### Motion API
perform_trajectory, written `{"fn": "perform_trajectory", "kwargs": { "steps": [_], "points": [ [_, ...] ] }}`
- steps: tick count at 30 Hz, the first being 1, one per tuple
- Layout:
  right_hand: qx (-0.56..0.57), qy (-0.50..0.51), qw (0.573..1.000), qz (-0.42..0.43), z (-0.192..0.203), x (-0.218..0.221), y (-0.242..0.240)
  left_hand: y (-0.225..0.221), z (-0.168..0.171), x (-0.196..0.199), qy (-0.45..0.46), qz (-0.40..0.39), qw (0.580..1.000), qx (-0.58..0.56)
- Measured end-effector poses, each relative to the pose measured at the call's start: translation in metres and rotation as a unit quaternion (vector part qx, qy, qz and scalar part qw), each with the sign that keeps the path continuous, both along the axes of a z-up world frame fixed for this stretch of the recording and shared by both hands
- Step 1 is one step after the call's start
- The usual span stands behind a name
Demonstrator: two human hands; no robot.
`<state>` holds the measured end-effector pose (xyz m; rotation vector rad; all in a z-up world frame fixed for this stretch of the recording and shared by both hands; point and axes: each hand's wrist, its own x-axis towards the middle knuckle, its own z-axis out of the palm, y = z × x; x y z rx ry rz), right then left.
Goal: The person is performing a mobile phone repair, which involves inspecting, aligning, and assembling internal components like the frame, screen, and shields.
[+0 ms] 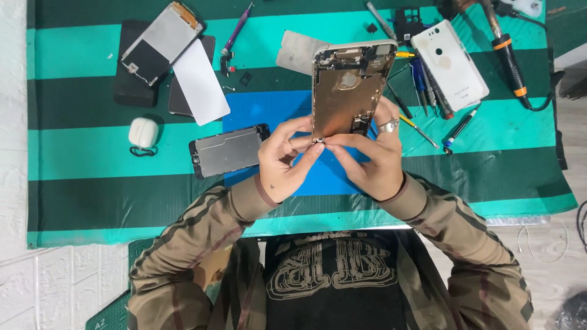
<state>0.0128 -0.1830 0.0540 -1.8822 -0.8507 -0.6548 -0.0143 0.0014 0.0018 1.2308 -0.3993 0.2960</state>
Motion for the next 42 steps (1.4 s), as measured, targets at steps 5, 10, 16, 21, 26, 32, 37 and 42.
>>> {"fn": "perform_trajectory", "kwargs": {
  "steps": [5, 10, 16, 21, 26, 32, 37, 42],
  "points": [
    [-0.001, -0.002, 1.0, 0.006, 0.006, -0.001, 0.003, 0.002, -0.003, 0.0, -0.001, -0.005, 1.0, 0.002],
    [0.018, -0.005, 1.0, 0.022, 0.01, -0.001, 0.004, 0.005, -0.009, -0.001, 0.006, -0.008, 1.0, 0.001],
    [0.026, -0.006, 0.999, 0.022, 0.007, -0.003, 0.005, 0.004, -0.009, 0.002, 0.012, -0.012, 1.0, -0.004],
    [0.041, 0.035, 0.998, 0.032, 0.005, -0.005, 0.006, 0.002, -0.004, 0.001, 0.016, -0.018, 1.0, -0.015],
    [0.068, 0.096, 0.992, 0.053, -0.003, -0.002, 0.007, -0.001, 0.002, 0.001, 0.027, -0.018, 0.999, -0.012],
    [0.106, 0.169, 0.978, 0.057, -0.017, 0.013, -0.01, 0.002, 0.005, 0.013, 0.046, 0.008, 0.999, -0.012],
    [0.113, 0.171, 0.978, 0.04, -0.015, 0.025, -0.029, 0.031, 0.002, 0.038, 0.051, 0.073, 0.996, 0.015],
    [0.131, 0.264, 0.955, -0.007, -0.017, 0.022, -0.028, 0.083, -0.008, 0.067, 0.087, 0.143, 0.983, 0.073]
  ]
}}
